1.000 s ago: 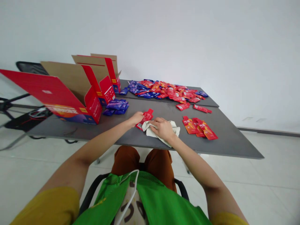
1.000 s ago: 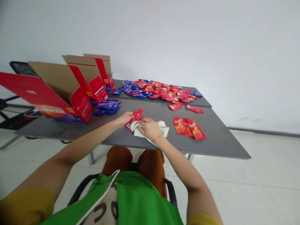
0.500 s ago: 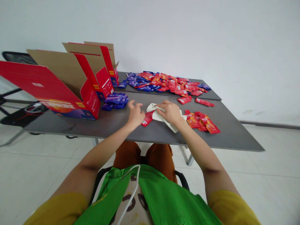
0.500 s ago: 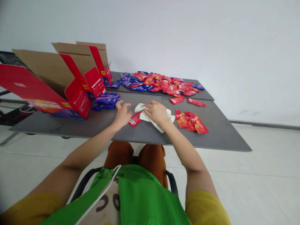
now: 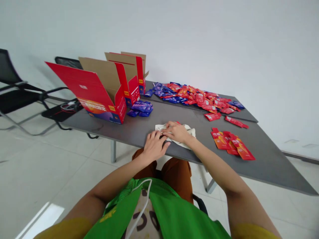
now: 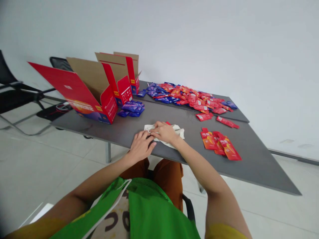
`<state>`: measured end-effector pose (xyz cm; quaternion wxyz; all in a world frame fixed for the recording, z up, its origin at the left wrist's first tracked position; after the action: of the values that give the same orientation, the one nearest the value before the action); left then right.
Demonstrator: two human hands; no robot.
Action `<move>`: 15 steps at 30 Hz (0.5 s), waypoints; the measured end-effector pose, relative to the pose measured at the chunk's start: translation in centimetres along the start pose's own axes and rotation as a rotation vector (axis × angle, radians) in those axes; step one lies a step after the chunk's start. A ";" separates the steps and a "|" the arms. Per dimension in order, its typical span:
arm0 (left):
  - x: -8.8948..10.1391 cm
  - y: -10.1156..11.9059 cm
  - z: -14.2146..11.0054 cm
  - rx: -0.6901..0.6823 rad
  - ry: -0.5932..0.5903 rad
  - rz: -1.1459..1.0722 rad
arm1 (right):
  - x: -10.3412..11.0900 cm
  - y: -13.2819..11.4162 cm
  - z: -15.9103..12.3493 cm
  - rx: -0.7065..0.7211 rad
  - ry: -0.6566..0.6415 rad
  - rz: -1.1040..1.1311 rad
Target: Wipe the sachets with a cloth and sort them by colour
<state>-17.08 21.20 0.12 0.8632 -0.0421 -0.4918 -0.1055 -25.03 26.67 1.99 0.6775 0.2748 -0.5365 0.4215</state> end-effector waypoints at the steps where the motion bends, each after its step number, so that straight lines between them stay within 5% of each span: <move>1: 0.1 0.1 0.1 0.003 -0.009 0.001 | -0.1 0.3 0.0 -0.028 0.006 -0.016; 15: 0.1 -0.1 -0.6 0.113 -0.011 -0.054 | 1.5 6.6 -1.5 -0.448 0.041 -0.171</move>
<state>-16.53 21.01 -0.12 0.8583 0.0194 -0.5028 -0.1003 -29.95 31.56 2.44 0.7656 0.1535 -0.5775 0.2384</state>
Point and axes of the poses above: each hand's wrist, its own z-axis towards the middle knuckle, its own x-axis out of the back of the hand, y = z × x, the point moved 10 cm from there along z, towards the middle knuckle, and after that the axes turned 8 degrees about z, right-handed, at the moved point
